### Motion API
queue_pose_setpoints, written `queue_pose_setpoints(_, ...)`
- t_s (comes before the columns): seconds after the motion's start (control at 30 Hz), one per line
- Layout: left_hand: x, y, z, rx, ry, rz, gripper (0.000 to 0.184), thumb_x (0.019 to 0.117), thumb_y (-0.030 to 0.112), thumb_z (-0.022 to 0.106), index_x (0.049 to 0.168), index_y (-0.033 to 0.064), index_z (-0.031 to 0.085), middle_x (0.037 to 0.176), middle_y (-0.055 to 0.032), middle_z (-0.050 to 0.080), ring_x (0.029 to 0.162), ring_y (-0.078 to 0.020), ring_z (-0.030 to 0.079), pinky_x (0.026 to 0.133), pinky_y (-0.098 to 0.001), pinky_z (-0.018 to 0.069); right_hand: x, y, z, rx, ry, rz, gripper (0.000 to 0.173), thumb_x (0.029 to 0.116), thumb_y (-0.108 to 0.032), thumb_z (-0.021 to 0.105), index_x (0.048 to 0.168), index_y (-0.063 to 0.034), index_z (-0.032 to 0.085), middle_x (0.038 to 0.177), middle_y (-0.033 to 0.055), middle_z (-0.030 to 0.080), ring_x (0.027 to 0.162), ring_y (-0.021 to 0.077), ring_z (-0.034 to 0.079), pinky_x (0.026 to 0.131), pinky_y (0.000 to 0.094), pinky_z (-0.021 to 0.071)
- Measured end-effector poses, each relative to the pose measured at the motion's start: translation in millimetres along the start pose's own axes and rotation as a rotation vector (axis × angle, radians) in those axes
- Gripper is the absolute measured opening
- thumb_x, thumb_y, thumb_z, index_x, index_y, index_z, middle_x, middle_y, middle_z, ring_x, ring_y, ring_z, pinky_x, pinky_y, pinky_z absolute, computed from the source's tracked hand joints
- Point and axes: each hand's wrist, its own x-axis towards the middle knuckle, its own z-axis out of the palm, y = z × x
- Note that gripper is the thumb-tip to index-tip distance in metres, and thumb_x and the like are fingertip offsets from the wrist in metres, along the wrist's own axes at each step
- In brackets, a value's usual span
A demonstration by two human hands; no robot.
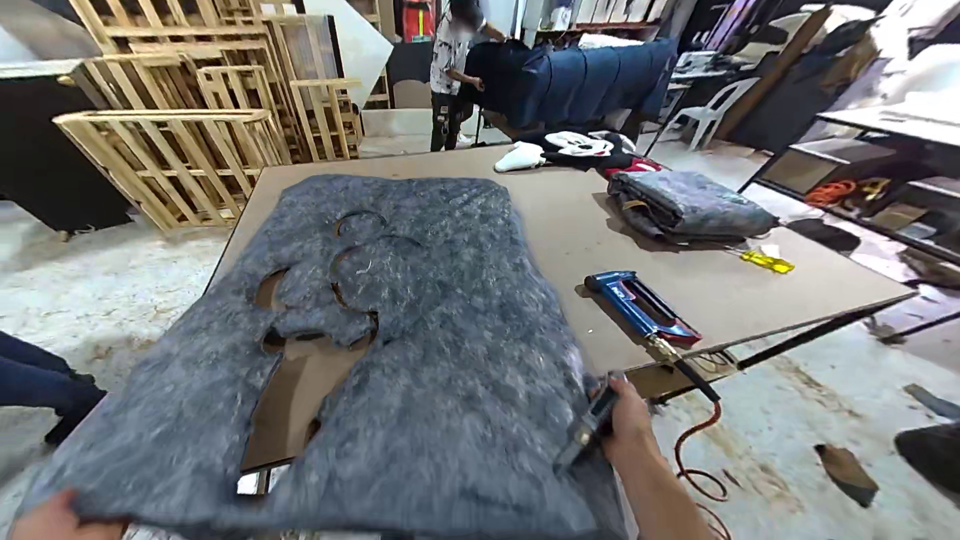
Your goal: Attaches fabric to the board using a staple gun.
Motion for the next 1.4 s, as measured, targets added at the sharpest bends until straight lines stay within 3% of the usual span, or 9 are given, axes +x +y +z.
queue_pose_setpoints(0.17,23,23,75,0.09,0.105,0.018,0.043,0.1026,0.029,0.049,0.142,0.0119,0.045,0.132,-0.0088,0.056,0.114,-0.0184,0.057,0.091,-0.045,0.0519,45,-21,52,0.024,0.003,-0.005,0.024,0.1061,-0.033,0.045,0.104,-0.0116,0.056,0.072,0.002,0.056,0.058,0.0134,0.056,0.052,0.0337,0.0491)
queue_pose_setpoints(0.27,-1,18,117,0.308,0.149,0.543,0.048,0.1048,0.015,0.048,0.147,-0.0086,0.043,0.143,-0.0213,0.056,0.129,-0.0184,0.056,0.109,-0.0324,0.0467,70,-42,42,-0.097,0.004,-0.003,0.036,0.1073,-0.038,0.037,0.108,-0.0083,0.057,0.08,0.0067,0.065,0.064,0.0186,0.063,0.053,0.038,0.0522)
queue_pose_setpoints(0.4,-74,-31,236,0.683,-0.586,0.788,0.035,0.1021,0.015,0.048,0.124,-0.0078,0.064,0.123,-0.0212,0.069,0.116,-0.0246,0.067,0.103,-0.0439,0.0538,105,-68,-9,-0.551,-0.052,0.011,0.046,0.1111,-0.036,0.029,0.128,0.0005,0.053,0.097,0.016,0.076,0.077,0.0289,0.075,0.065,0.0463,0.0616)
queue_pose_setpoints(0.47,-96,-74,298,1.04,-0.93,0.791,0.039,0.1047,0.025,0.047,0.132,0.0076,0.068,0.136,-0.0102,0.067,0.129,-0.0225,0.062,0.112,-0.0448,0.0483,122,-74,-7,-1.019,-0.017,-0.066,0.046,0.1102,-0.039,0.039,0.127,0.0003,0.056,0.079,0.014,0.069,0.064,0.0267,0.069,0.061,0.047,0.059)
queue_pose_setpoints(0.57,-113,-125,369,1.382,-1.171,0.865,0.053,0.1065,0.036,0.039,0.152,0.0116,0.05,0.161,-0.006,0.045,0.152,-0.0222,0.036,0.127,-0.0447,0.0262,139,-73,23,-1.531,-0.002,-0.172,0.059,0.102,-0.05,0.049,0.13,0.0014,0.057,0.105,0.0301,0.069,0.101,0.0489,0.068,0.085,0.0687,0.0503)
queue_pose_setpoints(0.9,-139,-167,459,1.504,-0.95,0.985,0.071,0.0979,0.041,0.037,0.157,0.002,0.039,0.165,-0.0135,0.035,0.155,-0.0277,0.031,0.126,-0.0495,0.0255,149,-71,126,-1.153,-0.502,-0.901,0.046,0.0973,-0.024,0.061,0.13,0.0093,0.059,0.131,0.0324,0.061,0.122,0.0413,0.061,0.101,0.052,0.0524)
queue_pose_setpoints(1.03,-145,-173,484,1.508,-0.865,0.954,0.082,0.0876,0.047,0.046,0.155,-0.0005,0.042,0.163,-0.0163,0.038,0.152,-0.0304,0.035,0.122,-0.0508,0.0307,116,-10,170,-1.068,-0.873,-0.987,0.047,0.1,-0.044,0.057,0.133,-0.0118,0.063,0.144,0.0175,0.058,0.142,0.0295,0.048,0.121,0.0568,0.0306)
queue_pose_setpoints(1.13,-141,-168,499,1.571,-0.902,0.847,0.084,0.0889,0.049,0.045,0.157,0.0001,0.038,0.165,-0.0166,0.035,0.155,-0.0284,0.031,0.125,-0.0488,0.0257,109,17,174,-1.178,-0.863,-1.14,0.052,0.0978,-0.058,0.051,0.133,-0.0212,0.063,0.148,0.0071,0.058,0.148,0.0233,0.04,0.126,0.0573,0.0122)
queue_pose_setpoints(1.4,-148,-169,524,1.609,-0.801,0.784,0.065,0.1001,0.043,0.034,0.15,0.0046,0.048,0.154,-0.0152,0.048,0.142,-0.0306,0.046,0.119,-0.0511,0.0316,98,25,181,-1.241,-0.711,-1.264,0.053,0.0942,-0.054,0.049,0.131,-0.0217,0.068,0.143,0.0083,0.062,0.141,0.0304,0.05,0.12,0.0623,0.0262)
